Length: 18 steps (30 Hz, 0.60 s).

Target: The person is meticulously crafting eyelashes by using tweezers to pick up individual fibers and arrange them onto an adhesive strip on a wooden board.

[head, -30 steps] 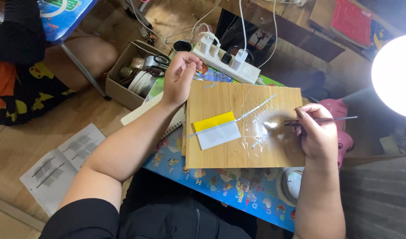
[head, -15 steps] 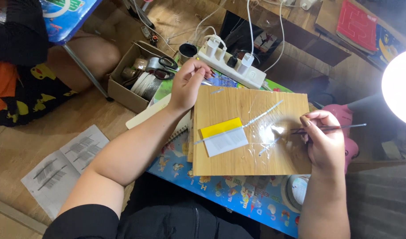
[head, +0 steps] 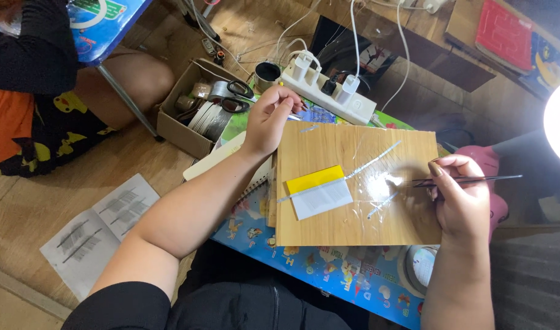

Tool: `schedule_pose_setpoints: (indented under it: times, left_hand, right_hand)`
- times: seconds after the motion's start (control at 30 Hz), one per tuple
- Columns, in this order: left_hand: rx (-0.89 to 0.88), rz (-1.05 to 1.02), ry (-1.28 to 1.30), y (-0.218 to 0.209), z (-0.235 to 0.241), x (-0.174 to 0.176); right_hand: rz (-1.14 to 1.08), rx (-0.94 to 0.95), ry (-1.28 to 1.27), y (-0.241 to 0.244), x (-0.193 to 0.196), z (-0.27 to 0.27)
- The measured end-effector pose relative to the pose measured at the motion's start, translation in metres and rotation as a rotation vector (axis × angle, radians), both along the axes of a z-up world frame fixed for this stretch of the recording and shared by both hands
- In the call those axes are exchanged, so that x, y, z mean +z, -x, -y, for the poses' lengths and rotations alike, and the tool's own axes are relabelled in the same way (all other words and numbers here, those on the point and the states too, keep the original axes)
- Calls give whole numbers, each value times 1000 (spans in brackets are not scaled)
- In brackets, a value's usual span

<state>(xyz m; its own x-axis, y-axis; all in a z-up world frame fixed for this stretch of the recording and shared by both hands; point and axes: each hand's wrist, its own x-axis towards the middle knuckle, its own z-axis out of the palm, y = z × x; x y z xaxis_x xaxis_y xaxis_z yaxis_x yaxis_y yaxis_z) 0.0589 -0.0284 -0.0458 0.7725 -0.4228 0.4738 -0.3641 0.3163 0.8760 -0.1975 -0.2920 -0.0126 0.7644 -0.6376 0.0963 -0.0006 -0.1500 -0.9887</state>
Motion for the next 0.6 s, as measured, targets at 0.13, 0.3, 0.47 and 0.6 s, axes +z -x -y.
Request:
schedule_pose_setpoints:
  times: [0.13, 0.3, 0.47, 0.6]
  left_hand:
    - [17, 27, -25, 0, -1, 3]
    - [46, 34, -33, 2, -3, 4]
    - [34, 17, -42, 1, -1, 2]
    - [3, 19, -41, -1, -1, 1]
  right_hand:
    - [18, 2, -11, -2, 2, -1]
    - [-8, -6, -12, -3, 2, 0]
    - [-18, 6, 6, -2, 3, 0]
    - [8, 5, -45, -1, -4, 5]
